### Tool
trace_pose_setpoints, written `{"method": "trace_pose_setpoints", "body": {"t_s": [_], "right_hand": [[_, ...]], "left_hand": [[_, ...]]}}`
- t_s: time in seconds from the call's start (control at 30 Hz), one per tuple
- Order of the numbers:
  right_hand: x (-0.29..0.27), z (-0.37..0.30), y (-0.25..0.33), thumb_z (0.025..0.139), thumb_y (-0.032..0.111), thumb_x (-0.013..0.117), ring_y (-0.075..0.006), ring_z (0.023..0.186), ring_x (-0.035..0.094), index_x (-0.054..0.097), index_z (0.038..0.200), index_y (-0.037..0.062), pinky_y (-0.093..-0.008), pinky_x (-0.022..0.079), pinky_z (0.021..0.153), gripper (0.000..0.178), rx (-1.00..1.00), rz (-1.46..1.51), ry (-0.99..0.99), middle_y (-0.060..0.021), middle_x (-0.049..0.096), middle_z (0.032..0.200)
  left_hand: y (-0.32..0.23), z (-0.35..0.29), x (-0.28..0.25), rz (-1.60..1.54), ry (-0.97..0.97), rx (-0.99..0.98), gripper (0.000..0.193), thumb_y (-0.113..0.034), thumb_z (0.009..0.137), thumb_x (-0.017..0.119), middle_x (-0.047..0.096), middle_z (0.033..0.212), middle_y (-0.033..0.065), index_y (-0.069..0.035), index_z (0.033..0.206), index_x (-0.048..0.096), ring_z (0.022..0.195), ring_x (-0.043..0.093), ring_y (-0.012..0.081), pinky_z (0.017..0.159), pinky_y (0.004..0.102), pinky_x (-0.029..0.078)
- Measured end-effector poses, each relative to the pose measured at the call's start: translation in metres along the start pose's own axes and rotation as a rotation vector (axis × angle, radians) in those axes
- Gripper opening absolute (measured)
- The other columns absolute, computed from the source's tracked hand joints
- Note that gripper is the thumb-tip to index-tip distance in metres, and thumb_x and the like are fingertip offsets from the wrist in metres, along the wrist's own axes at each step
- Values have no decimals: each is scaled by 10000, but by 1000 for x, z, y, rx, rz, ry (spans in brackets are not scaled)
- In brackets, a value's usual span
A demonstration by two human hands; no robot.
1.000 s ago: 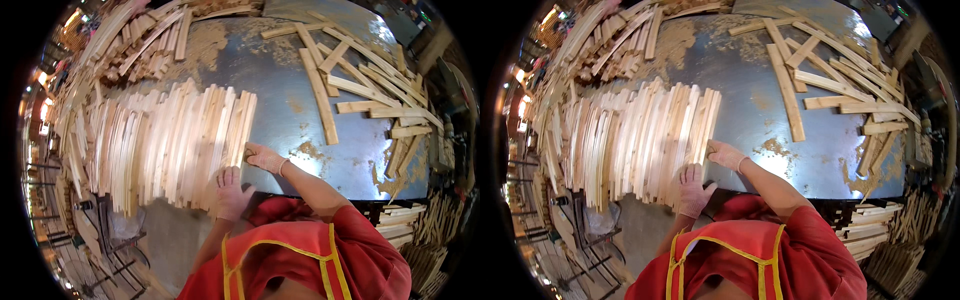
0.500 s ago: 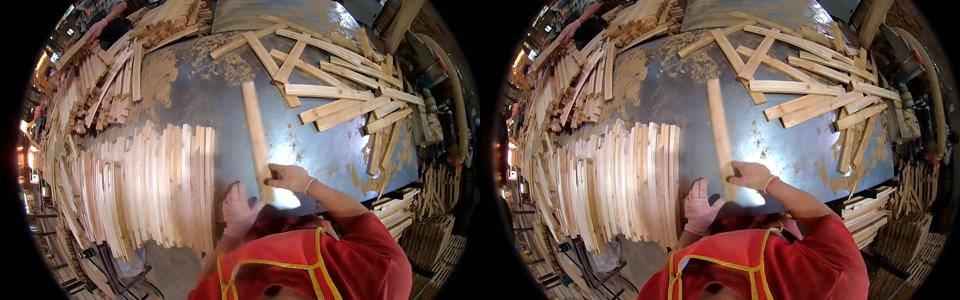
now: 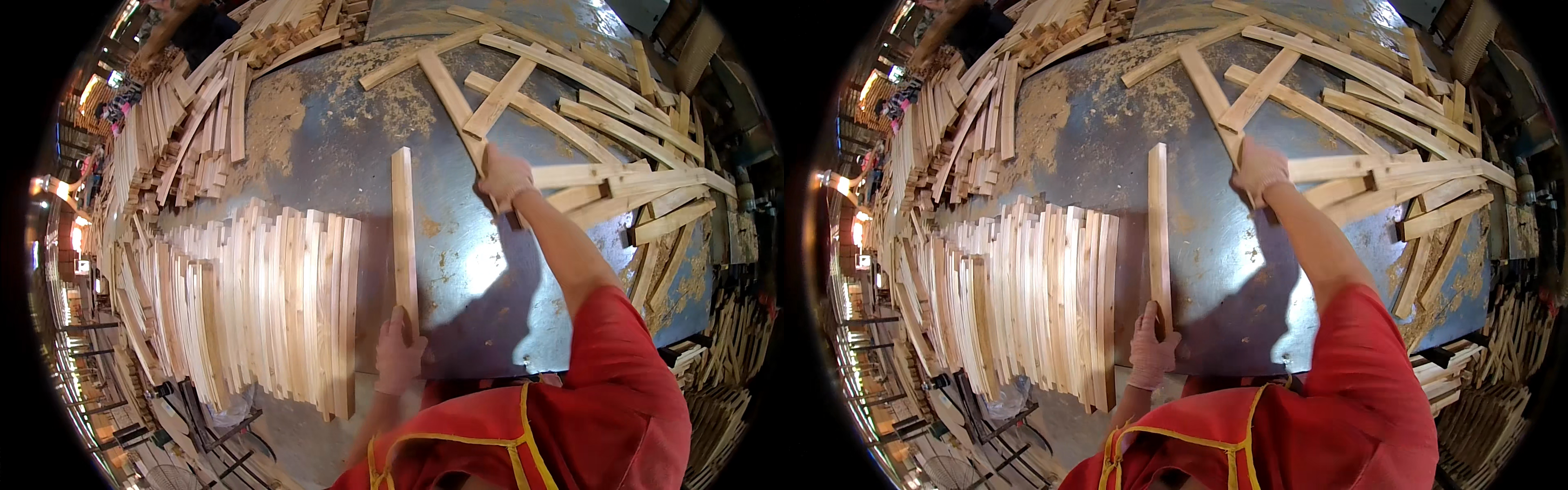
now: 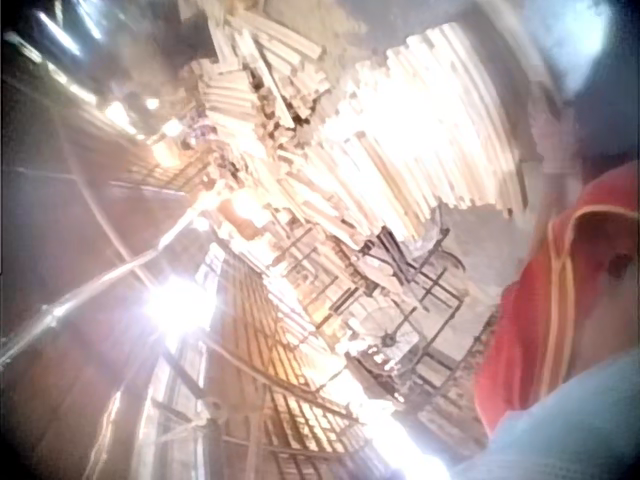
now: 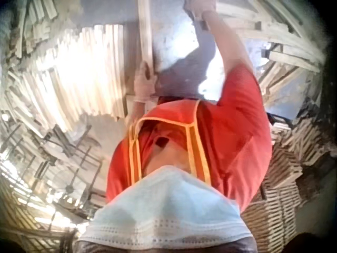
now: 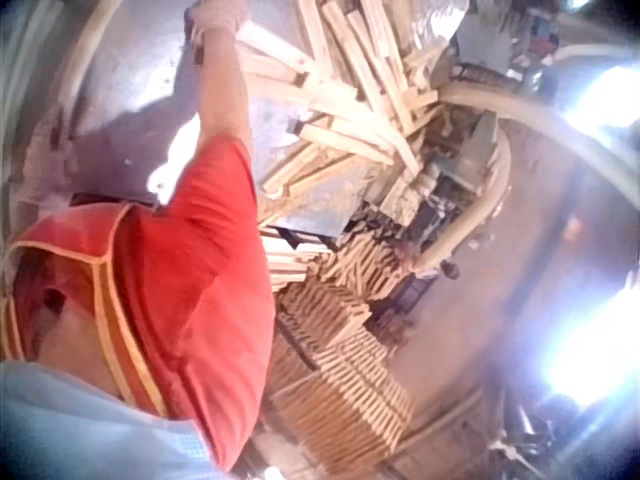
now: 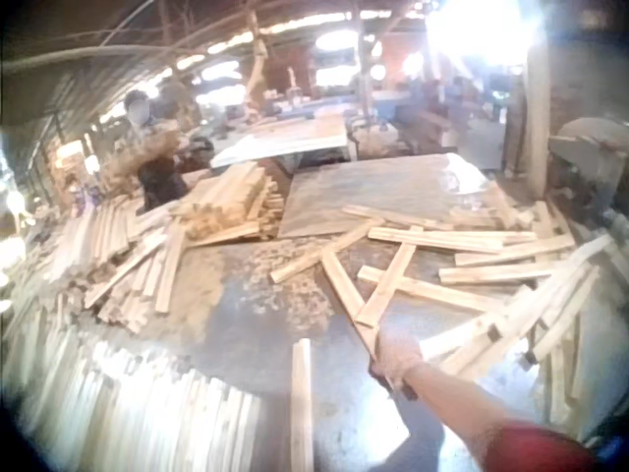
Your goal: The person sorts and stacks wooden planks on a metal workbench in a workshop. They pick up planks from a disorganized pile, align them, and place them into a neat stack. The person occasionally moves to the floor to gather more planks and returns to the table to continue stacking.
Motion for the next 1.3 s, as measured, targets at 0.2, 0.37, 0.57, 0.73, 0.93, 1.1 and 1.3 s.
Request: {"method": "trace_pose_setpoints", "body": {"t_s": [0.2,0.37,0.57,0.73,0.93,1.1,1.3], "right_hand": [[43,-208,38,891,421,754,-400,871,748,443,1292,52,-530,567,801,627,-203,-40,451,-162,763,918],[83,-296,110,849,387,719,-433,906,742,233,1595,-42,-500,589,780,989,-273,59,666,-250,741,970],[143,-328,187,939,396,664,-466,1079,713,331,1496,-37,-523,557,925,780,-332,357,728,-304,726,1144],[186,-336,246,888,295,695,-418,1161,682,555,1396,7,-476,546,989,600,-833,375,674,-247,716,1233],[43,-260,38,879,235,682,-408,1164,645,633,1256,18,-497,531,981,437,-274,632,-70,-240,675,1231],[0,-236,-242,879,251,761,-384,1081,687,647,1239,27,-487,552,874,438,857,882,-905,-250,726,1142],[87,-186,-361,845,173,862,-290,938,734,720,1188,-9,-425,602,840,414,772,1551,-498,-120,749,1146]], "left_hand": [[8,-39,18,-1154,356,-160,926,-113,885,703,511,1531,70,-87,1695,256,1354,520,215,1124,375,448],[8,-64,36,-1115,286,20,834,-156,900,697,520,1532,94,-67,1652,346,1386,499,227,1157,371,415],[77,-91,-37,233,-252,106,742,-378,955,697,466,1587,271,-2,1555,474,1464,435,454,1235,516,336],[79,-86,-55,208,-374,287,686,-355,1012,634,468,1573,274,21,1558,459,1435,444,470,1194,568,349],[37,-109,1,328,-294,605,824,-419,870,793,555,1446,227,-26,1527,489,1294,550,443,1097,541,445],[-21,-95,49,367,14,518,929,-454,782,838,578,1403,176,-65,1539,464,1267,580,397,1063,513,464],[-47,-50,52,281,265,349,826,-377,844,804,654,1317,168,-57,1542,500,1177,645,325,1010,451,506]]}}
Point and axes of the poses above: each hand's wrist, its own z-axis towards the middle knuckle, its own x-axis out of the palm, y = z × x, the point moved 5 cm from there along z, towards the middle knuckle
